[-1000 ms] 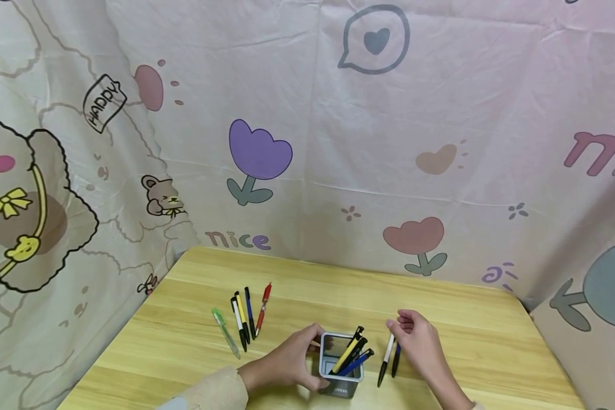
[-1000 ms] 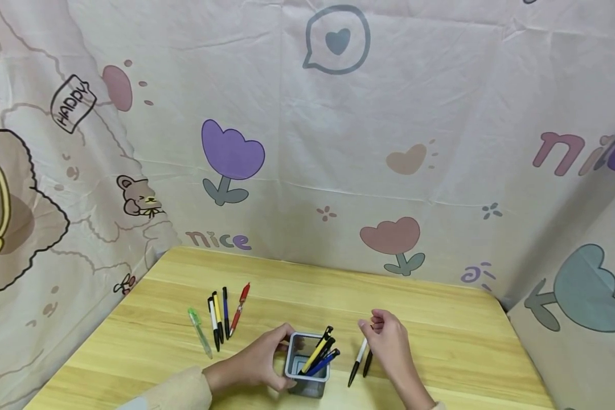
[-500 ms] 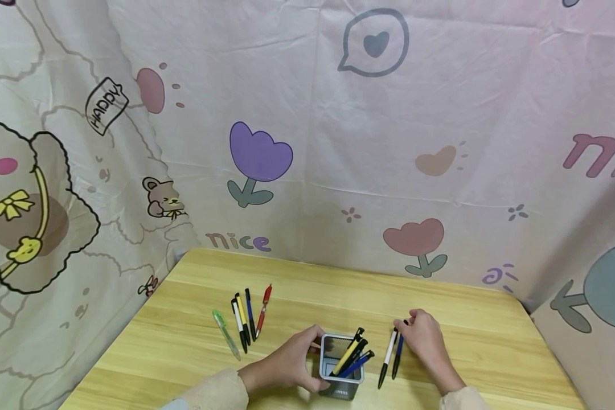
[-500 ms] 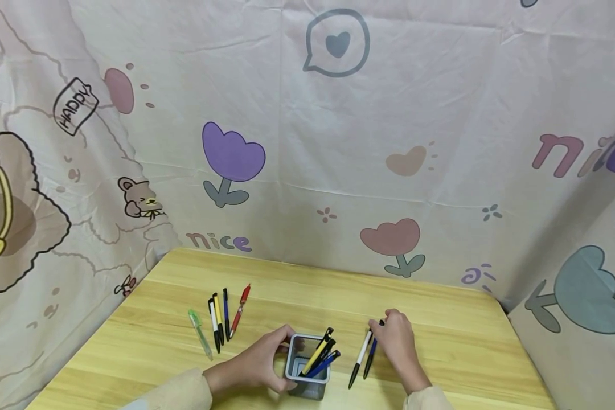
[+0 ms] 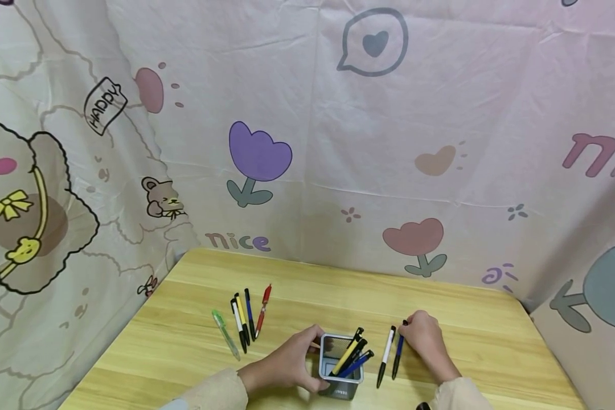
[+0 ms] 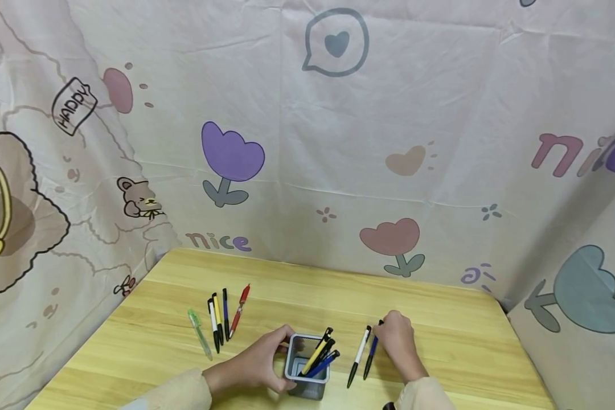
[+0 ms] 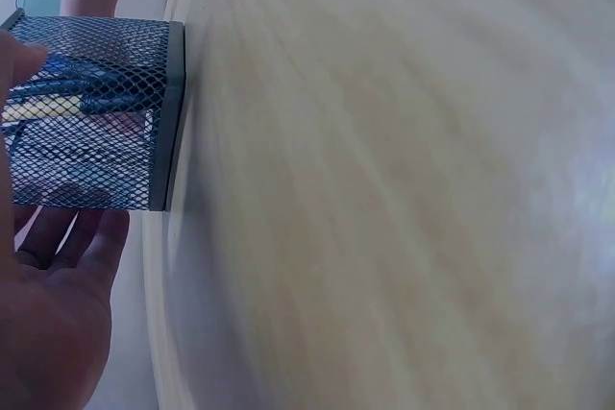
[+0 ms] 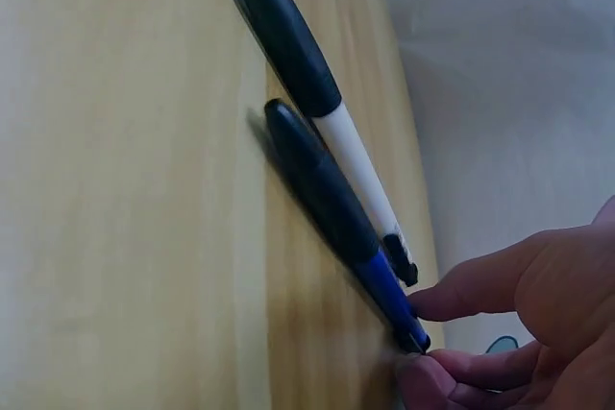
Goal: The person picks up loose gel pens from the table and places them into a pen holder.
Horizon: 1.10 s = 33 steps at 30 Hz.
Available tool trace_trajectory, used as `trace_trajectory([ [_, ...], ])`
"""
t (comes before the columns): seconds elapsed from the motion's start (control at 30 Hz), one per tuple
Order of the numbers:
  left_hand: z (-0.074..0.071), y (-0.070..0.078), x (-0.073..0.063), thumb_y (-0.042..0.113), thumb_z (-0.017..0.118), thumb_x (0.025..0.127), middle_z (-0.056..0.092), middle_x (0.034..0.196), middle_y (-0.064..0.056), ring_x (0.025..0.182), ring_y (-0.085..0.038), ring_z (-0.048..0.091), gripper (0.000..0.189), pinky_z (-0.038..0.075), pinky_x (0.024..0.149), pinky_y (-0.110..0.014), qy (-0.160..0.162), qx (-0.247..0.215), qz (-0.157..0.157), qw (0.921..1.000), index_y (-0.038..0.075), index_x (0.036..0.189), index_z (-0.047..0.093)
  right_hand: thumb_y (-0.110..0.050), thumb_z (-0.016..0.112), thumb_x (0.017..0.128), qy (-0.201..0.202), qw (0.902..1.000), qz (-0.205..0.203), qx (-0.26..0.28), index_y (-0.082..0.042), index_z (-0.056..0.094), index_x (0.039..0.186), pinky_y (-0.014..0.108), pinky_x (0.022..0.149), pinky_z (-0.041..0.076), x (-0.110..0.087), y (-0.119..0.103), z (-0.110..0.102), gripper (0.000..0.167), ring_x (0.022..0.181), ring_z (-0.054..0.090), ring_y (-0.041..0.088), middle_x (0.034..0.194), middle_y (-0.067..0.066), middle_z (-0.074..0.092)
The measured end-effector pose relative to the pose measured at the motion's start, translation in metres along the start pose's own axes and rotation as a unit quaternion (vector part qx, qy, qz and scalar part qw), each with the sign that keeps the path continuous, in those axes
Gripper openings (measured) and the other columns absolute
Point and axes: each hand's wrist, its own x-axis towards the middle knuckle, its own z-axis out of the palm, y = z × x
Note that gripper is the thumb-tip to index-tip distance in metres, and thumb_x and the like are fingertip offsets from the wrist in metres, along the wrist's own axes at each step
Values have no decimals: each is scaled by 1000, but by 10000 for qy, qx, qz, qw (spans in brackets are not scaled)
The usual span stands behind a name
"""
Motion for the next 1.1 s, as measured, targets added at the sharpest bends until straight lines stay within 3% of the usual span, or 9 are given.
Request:
trace_trajectory([
  [0.03,0,0,0,13,88,76,64,130,-12,122,-19,67,64,55,105,-23,-1,3,-5,10000,10,127,51,-10,66,81,-21,10000,-6,11,-20,35,53,20,51,22,0,0,0,44,51,23,8,54,-8,22],
  [0.13,-1,-1,-1,13,88,76,64,130,-12,122,-19,67,64,55,105,-23,-9,-21,-16,10000,10,128,51,-8,66,78,1,10000,-27,-20,-23,31,52,20,49,21,0,-2,1,46,51,20,7,53,-11,19],
  [0.37,0,0,0,14,88,76,63,128,-12,120,-15,66,62,55,104,-21,-35,-128,-85,9999,10,126,52,-4,63,74,19,9999,145,-71,-21,34,51,20,47,29,-1,1,0,40,48,27,9,52,-9,24],
  [0.6,-1,-1,0,14,88,76,63,129,-13,121,-17,66,63,55,104,-22,-16,-156,-73,9999,10,127,51,-11,70,83,61,9999,48,-93,-16,44,50,22,49,29,-1,4,-5,42,50,33,11,50,-8,32],
  [0.73,0,-2,0,13,88,75,63,129,-12,122,-18,67,64,55,105,-23,1,-86,-44,10000,10,127,51,-9,67,87,-32,9999,48,-86,2,71,75,24,52,40,-6,2,-13,17,59,49,15,67,6,62],
  [0.8,0,-2,0,13,88,75,63,129,-12,122,-19,67,64,56,105,-24,3,-75,-35,10000,10,127,51,-7,65,90,-38,10000,19,-84,8,76,97,27,55,46,-9,-1,-17,20,66,56,18,85,17,73],
  [0.87,0,-2,-1,12,88,75,63,129,-12,122,-19,67,64,56,105,-24,4,-66,-35,10000,10,127,51,-6,64,92,-36,9999,-2,-113,11,74,108,30,58,52,-11,-3,-20,26,71,62,20,98,24,75],
  [0.93,0,-2,-1,12,88,75,63,129,-12,122,-19,67,64,56,105,-24,16,-47,-34,10000,10,127,52,-6,63,94,-14,9999,-72,-114,13,72,113,34,62,58,-15,-6,-23,28,78,68,22,105,27,75],
  [1.1,0,-2,0,13,88,75,63,128,-12,121,-18,66,64,56,105,-23,34,-31,-19,10000,11,127,52,-7,62,98,109,9995,-278,-42,13,69,116,37,66,60,-25,-14,-30,27,81,71,22,99,21,77],
])
